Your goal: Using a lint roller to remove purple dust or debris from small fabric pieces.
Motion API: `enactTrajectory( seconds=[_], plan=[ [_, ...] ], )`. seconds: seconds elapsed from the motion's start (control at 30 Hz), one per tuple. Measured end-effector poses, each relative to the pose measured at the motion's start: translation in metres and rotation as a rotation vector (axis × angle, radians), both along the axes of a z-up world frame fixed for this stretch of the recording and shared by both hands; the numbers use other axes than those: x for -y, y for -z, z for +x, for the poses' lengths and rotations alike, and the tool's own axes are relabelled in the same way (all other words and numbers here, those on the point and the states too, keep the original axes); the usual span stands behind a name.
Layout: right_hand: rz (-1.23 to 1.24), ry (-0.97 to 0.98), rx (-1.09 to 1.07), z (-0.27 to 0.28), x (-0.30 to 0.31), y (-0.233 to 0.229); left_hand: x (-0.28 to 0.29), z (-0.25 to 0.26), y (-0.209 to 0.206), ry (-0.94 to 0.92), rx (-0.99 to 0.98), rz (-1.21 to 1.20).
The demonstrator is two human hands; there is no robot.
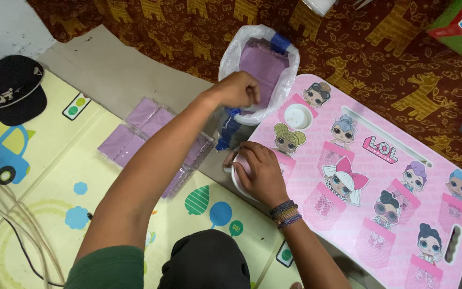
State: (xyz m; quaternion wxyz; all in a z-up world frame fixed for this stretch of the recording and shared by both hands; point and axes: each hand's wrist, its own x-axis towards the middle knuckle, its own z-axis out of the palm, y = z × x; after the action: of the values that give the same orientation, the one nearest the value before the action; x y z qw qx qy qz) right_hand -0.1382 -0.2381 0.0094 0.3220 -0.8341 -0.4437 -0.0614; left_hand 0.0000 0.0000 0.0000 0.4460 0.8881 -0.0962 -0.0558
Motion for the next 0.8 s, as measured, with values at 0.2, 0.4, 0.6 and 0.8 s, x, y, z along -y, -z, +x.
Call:
enactTrajectory(
  seconds=[0.2,0.4,0.6,0.8],
  plan=[
    [-0.002,-0.004,0.003,0.0,0.0,0.0,0.001,-0.004,0.002,0.025,-0.039,0.119],
    [0.007,-0.01,0.006,0.0,0.0,-0.003,0.02,-0.018,-0.012,0.091,0.075,0.336],
    [0.008,-0.015,0.004,0.0,-0.001,-0.002,0.013,0.0,0.019,0.065,0.093,0.26],
    [0.001,-0.009,0.021,0.0,-0.001,-0.004,0.0,0.019,0.024,-0.417,0.328,-0.139]
  ],
)
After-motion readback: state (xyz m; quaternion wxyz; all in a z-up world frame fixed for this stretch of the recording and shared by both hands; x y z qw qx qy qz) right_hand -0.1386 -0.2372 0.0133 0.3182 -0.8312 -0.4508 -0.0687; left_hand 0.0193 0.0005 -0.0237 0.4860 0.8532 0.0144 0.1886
